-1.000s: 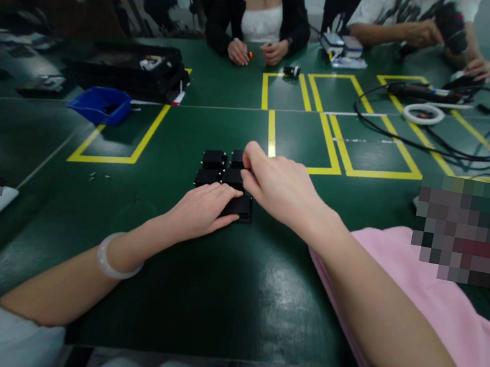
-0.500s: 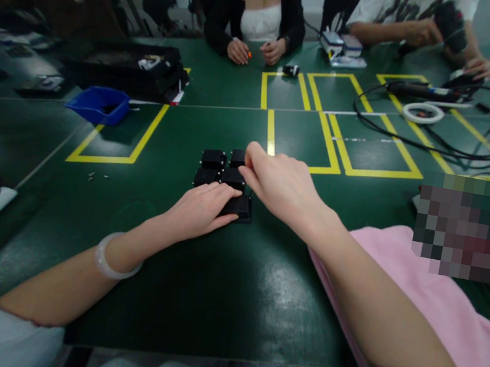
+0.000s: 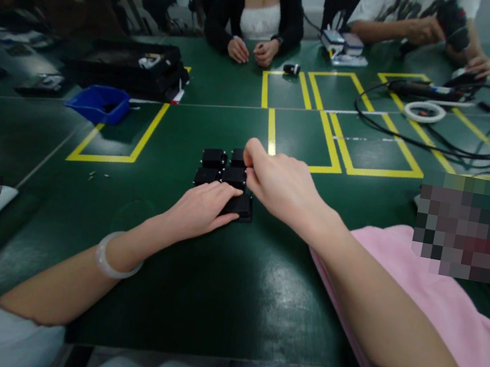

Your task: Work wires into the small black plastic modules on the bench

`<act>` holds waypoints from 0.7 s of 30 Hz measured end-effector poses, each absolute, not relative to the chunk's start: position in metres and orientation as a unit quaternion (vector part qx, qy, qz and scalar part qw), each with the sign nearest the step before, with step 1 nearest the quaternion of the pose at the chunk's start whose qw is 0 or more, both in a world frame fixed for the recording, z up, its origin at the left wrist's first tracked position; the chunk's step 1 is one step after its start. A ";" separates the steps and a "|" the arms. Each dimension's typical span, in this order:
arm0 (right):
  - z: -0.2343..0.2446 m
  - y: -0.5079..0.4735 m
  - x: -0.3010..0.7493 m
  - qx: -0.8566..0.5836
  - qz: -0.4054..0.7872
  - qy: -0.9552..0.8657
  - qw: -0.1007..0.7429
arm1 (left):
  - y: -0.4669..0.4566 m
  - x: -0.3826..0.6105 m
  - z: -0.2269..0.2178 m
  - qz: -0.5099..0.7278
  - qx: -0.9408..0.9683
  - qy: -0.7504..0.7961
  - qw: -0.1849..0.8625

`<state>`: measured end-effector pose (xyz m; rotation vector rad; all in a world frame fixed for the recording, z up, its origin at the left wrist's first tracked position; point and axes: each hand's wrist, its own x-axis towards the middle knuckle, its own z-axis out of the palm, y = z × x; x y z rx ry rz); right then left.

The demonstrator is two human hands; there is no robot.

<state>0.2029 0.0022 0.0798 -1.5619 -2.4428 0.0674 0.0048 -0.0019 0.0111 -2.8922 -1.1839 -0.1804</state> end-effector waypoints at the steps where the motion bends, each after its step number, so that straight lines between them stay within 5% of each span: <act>1: 0.080 0.002 0.203 -0.532 0.029 -0.837 0.123 | -0.002 0.005 0.011 -0.057 -0.924 -0.378 0.006; 21: 0.081 0.001 0.199 -0.520 0.046 -0.843 0.130 | -0.002 0.005 0.012 -0.053 -0.924 -0.380 0.003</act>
